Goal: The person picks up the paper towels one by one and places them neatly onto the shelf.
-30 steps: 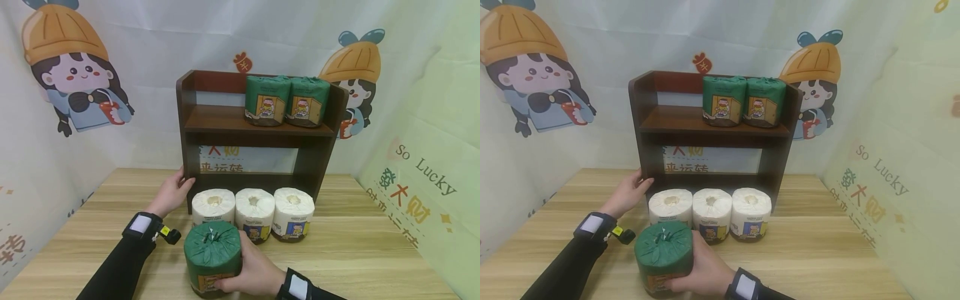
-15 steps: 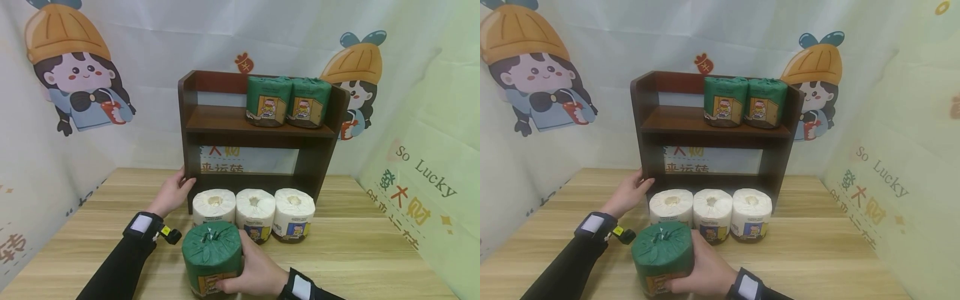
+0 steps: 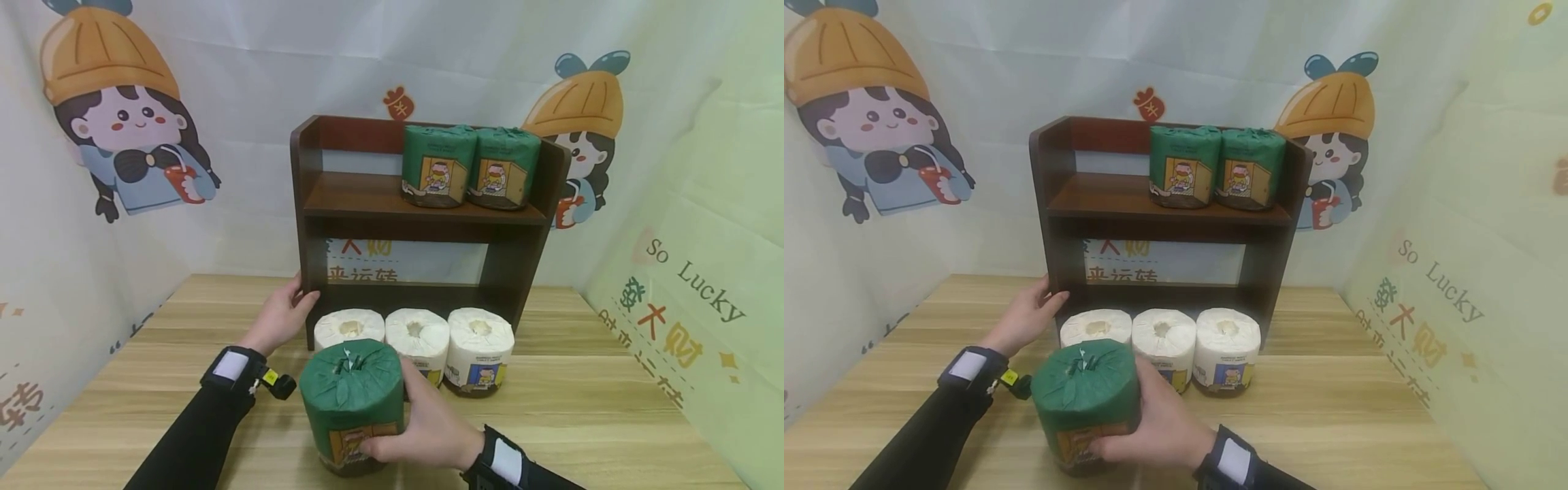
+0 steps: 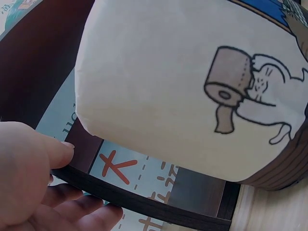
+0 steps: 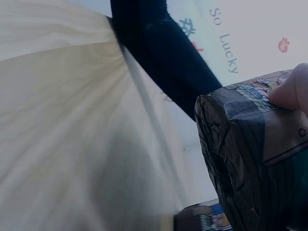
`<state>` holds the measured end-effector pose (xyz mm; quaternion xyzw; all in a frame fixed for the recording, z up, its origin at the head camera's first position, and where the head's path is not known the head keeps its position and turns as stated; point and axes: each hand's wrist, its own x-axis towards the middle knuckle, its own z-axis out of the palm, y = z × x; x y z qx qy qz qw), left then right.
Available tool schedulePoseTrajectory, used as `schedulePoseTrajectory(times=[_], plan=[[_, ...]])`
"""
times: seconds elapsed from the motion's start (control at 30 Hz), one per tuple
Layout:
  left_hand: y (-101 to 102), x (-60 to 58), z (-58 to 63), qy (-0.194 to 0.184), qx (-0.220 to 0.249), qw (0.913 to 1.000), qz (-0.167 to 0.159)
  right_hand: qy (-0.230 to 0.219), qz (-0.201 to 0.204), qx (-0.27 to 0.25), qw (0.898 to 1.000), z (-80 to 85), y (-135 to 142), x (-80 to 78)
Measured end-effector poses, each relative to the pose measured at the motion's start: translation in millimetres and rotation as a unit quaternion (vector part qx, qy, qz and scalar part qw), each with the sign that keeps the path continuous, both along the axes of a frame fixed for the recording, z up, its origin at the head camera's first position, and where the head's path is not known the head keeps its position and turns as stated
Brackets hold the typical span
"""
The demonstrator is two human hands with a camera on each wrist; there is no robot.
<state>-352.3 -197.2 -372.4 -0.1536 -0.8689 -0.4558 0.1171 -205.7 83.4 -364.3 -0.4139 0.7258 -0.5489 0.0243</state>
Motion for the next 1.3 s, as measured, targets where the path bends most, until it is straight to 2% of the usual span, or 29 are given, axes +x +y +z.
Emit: schedulePoseTrajectory(times=[0.2,0.33,0.43,0.57,0.7,0.83,1.07,1.3], plan=[[0,0.1,0.1,0.008,0.000,1.0000,0.001,0.028,-0.024,0.013,0.999,-4.6,3,-16.9],[0,-0.8,-0.5,0.009,0.001,1.0000,0.003,0.016,-0.013,0.005,1.000,-0.3,3,-26.2],[0,-1.1,-0.4,0.008,0.002,1.0000,-0.002,0.017,-0.007,-0.003,1.000,8.9,4,-28.5],[1,0.6,1.6,0.006,0.003,0.9999,-0.009,0.046,-0.011,-0.014,0.999,24.4,5,-32.2],[0,1.7,2.0,0.000,0.001,1.0000,-0.009,0.084,-0.025,-0.014,0.996,40.5,6,-41.4],[-1,1.6,1.2,-0.002,-0.002,1.0000,-0.004,0.101,-0.037,-0.008,0.994,54.7,8,-52.0],[0,1.0,1.0,0.005,-0.001,1.0000,-0.004,0.087,-0.077,0.003,0.993,75.6,10,-66.1],[0,0.2,0.9,0.010,0.006,0.9999,-0.012,0.082,-0.088,-0.007,0.993,98.0,8,-80.3]])
